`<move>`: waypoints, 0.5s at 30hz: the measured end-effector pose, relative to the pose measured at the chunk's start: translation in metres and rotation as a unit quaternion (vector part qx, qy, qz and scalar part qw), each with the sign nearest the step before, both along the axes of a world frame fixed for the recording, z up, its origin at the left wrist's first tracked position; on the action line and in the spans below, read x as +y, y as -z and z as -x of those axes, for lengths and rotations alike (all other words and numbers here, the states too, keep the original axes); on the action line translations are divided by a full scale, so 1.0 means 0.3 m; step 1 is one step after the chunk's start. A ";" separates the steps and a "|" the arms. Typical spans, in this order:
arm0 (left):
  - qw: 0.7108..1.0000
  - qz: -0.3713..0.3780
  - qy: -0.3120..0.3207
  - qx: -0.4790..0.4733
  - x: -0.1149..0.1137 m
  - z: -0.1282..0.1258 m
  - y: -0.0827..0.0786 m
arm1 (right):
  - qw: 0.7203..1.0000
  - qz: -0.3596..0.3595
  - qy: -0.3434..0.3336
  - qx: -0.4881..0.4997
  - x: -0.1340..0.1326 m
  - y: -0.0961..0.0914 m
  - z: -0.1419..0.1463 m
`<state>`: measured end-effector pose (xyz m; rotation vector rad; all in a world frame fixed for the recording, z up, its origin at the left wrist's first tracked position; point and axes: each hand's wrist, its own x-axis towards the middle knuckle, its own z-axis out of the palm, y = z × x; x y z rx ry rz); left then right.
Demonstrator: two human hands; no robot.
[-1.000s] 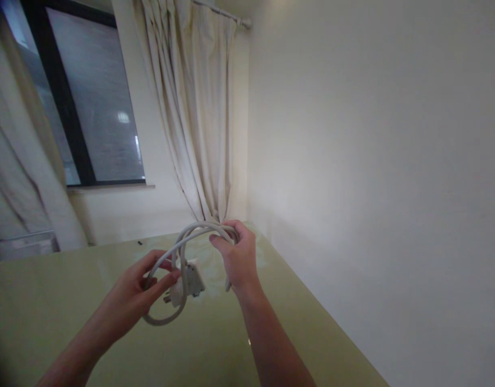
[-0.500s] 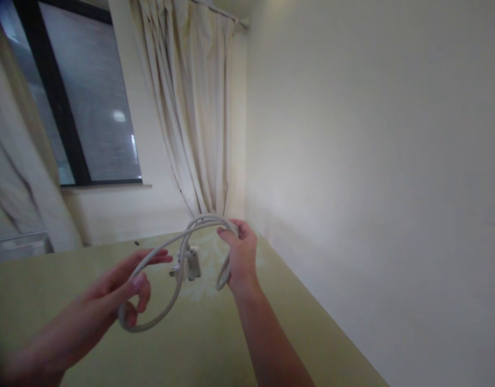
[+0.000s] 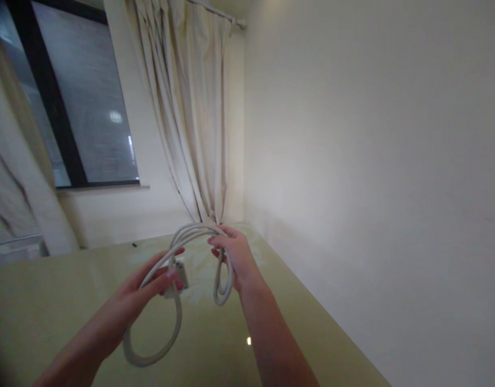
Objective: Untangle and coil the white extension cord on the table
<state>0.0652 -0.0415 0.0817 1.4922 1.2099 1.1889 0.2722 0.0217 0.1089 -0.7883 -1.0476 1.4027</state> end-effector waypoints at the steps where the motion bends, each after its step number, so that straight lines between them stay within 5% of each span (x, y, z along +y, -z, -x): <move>1: 1.000 -0.009 -0.003 0.005 0.002 0.004 -0.003 | 0.999 -0.026 -0.012 -0.035 0.001 0.002 -0.001; 8: 0.996 -0.059 -0.007 0.062 0.000 -0.023 -0.007 | 0.972 -0.174 -0.077 -0.135 -0.028 0.009 0.006; 13: 0.988 -0.047 0.060 0.136 -0.016 -0.049 0.001 | 0.924 -0.167 -0.295 -0.179 -0.032 0.008 -0.043; 15: 0.981 -0.093 0.054 0.163 -0.012 -0.051 0.003 | 0.917 -0.148 -0.320 -0.184 -0.019 0.019 -0.051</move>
